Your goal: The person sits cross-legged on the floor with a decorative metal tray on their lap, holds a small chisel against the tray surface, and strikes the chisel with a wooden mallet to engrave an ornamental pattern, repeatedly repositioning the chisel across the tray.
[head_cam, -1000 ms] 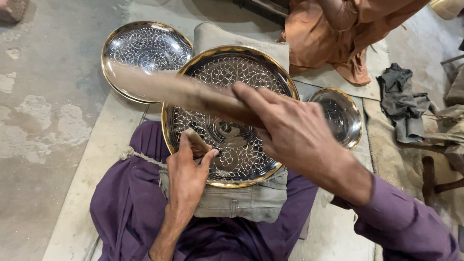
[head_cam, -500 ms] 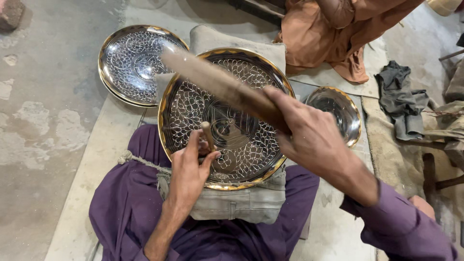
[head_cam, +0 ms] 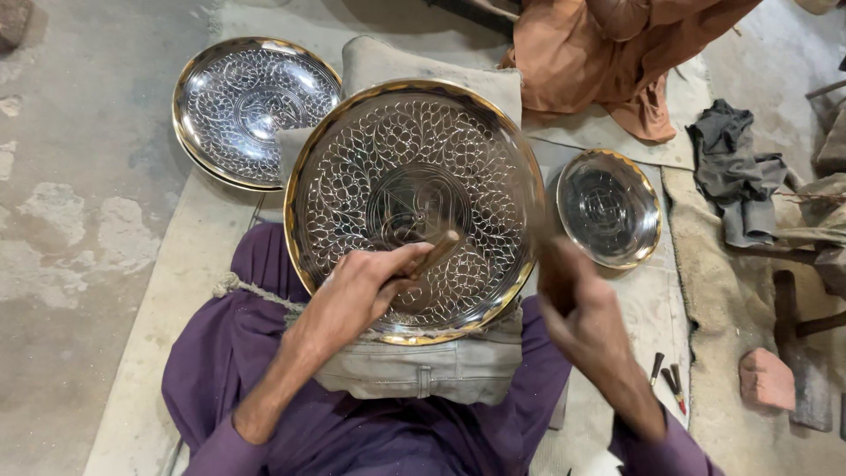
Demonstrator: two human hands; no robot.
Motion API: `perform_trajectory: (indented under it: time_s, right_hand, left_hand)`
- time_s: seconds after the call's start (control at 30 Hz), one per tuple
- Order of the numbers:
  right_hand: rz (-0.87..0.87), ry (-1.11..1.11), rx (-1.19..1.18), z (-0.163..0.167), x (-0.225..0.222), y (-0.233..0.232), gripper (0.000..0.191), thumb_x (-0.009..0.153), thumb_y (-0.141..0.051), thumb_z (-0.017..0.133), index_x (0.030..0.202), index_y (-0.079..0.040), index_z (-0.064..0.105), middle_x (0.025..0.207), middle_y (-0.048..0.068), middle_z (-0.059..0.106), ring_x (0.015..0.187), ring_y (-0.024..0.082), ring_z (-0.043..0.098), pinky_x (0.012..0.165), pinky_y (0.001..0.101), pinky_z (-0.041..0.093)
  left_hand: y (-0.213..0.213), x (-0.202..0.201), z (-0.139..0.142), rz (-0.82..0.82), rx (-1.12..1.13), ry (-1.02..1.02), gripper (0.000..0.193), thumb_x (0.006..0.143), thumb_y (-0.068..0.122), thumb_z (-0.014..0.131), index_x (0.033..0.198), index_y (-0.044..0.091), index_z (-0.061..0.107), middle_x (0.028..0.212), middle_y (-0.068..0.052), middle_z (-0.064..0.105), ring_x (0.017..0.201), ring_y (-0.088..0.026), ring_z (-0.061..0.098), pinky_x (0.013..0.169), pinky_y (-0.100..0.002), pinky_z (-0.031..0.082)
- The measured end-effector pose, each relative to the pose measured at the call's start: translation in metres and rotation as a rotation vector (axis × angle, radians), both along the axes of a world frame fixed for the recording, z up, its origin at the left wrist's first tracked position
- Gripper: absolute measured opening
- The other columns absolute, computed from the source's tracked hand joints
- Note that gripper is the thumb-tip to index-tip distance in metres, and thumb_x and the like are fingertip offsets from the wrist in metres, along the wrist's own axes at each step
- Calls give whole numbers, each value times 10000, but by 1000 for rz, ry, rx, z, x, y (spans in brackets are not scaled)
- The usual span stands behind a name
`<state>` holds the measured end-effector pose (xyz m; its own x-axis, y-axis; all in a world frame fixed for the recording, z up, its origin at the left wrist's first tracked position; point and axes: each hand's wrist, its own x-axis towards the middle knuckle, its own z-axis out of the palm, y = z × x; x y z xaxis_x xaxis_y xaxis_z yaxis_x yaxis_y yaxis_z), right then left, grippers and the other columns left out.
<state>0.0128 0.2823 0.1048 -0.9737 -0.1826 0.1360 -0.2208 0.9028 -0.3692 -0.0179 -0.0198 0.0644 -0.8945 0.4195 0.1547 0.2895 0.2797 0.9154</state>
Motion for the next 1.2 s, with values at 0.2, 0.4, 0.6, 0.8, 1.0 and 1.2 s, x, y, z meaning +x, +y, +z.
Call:
perform_trajectory:
  time_s: [0.2,0.4,0.6,0.8,1.0,1.2]
  right_hand:
    - [-165,2,-351,-63,46,17,496,830,1,685,1312,-34,576,1006,191,745,864,304,733,748,414,612]
    - [-335,23,-340,-84,79,22,428,824,23,690,1229,-17,560,958,102,716,814,193,722,754,325,610]
    - [-305,66,-582,-75,86,17,396,846,74,664,1212,12,527,949,107,674,868,196,685,796,344,585]
    - [-386,-71,-229,-82,87,19,615,791,67,673,1381,-54,552,1134,152,728,950,211,730,817,360,629]
    - [-360,16,-258,-95,99,21,541,779,22,728,1298,-61,603,1033,212,726,901,281,727,762,414,624]
    - [-367,60,-231,-117,118,20,532,765,45,732,1267,-62,596,932,170,708,824,263,730,692,400,585]
  left_hand:
    - [-4,-13,9,-196,-226,-3,564,816,-3,741,1352,110,606,993,-127,764,894,-276,756,768,-443,572]
    - [-4,-22,-2,-290,-241,72,648,791,-40,702,1404,119,563,1065,-91,763,943,-251,754,870,-412,595]
    - [-5,-24,-6,-299,-146,204,544,809,32,745,1332,77,604,1127,-101,757,997,-268,742,874,-410,588]
    - [-6,-25,2,-334,-160,137,590,779,-36,693,1348,100,618,1095,-89,765,924,-221,780,850,-378,610]
    - [-3,-31,11,-426,-309,43,580,797,-34,671,1347,145,621,986,-68,782,832,-228,763,723,-411,590]
    - [3,-32,8,-506,-469,110,471,891,85,683,1345,196,625,919,-56,766,800,-242,740,724,-428,570]
